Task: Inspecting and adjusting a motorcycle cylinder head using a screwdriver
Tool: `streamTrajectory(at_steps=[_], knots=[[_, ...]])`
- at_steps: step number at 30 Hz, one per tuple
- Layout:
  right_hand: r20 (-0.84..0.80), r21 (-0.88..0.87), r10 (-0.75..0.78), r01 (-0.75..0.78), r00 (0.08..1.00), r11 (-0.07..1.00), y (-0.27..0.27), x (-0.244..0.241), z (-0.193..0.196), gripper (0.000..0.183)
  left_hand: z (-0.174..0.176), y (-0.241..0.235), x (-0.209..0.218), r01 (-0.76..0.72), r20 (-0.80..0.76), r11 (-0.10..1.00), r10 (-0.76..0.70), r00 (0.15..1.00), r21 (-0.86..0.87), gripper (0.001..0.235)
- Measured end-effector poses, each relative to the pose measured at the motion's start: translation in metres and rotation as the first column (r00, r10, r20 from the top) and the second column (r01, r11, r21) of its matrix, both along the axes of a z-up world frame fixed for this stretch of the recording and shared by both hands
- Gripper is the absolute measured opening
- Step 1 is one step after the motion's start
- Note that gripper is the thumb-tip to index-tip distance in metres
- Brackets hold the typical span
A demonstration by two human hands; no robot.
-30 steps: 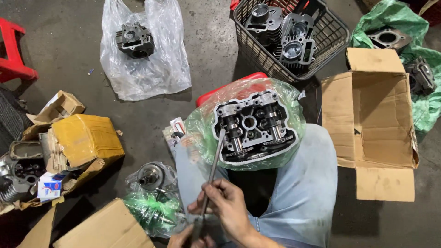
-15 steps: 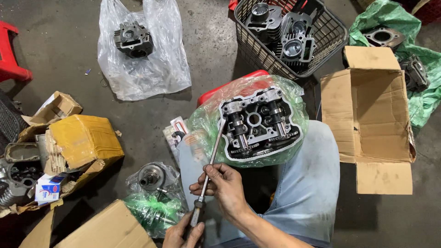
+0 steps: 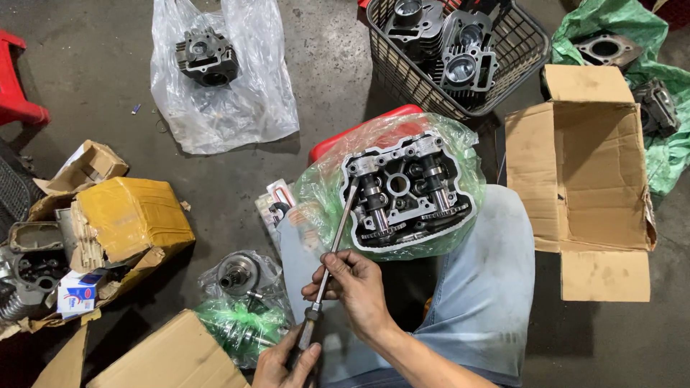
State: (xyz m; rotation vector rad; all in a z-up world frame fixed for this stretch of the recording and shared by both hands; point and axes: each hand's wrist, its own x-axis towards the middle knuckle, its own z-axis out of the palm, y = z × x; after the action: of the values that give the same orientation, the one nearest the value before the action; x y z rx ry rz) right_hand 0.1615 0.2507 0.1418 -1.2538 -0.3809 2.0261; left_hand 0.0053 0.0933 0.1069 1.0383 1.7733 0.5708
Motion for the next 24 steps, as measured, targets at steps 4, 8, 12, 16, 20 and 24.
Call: streamTrajectory(at_steps=[4,8,12,16,20,24], knots=[[0.026,0.066,0.035,-0.037,0.999,0.997,-0.002,0.003,-0.003,0.025,0.001,0.0,0.004,-0.059,0.075,0.998,0.057,0.996,0.026,0.041],[0.058,0.103,0.028,-0.033,0.998,0.994,-0.002,0.001,-0.001,0.025,0.004,0.006,0.012,-0.094,0.035,0.982,0.089,0.995,0.163,0.043],[0.044,0.134,0.006,-0.012,0.999,0.991,-0.005,0.001,-0.005,0.026,0.0,0.004,0.011,-0.094,0.022,0.976,0.091,0.996,0.198,0.045],[0.052,0.101,-0.003,-0.002,0.999,0.995,0.001,0.004,-0.006,0.023,0.015,0.017,0.015,-0.153,0.153,0.988,0.153,0.976,-0.014,0.044],[0.004,0.084,-0.017,0.017,1.0,0.996,0.004,0.007,-0.013,0.017,-0.019,0.015,0.026,-0.148,0.189,0.977,0.118,0.975,0.153,0.038],[0.014,0.173,0.064,-0.066,0.998,0.983,-0.013,0.021,-0.005,0.014,-0.065,-0.025,0.033,-0.024,-0.072,0.968,0.044,0.996,0.248,0.047]])
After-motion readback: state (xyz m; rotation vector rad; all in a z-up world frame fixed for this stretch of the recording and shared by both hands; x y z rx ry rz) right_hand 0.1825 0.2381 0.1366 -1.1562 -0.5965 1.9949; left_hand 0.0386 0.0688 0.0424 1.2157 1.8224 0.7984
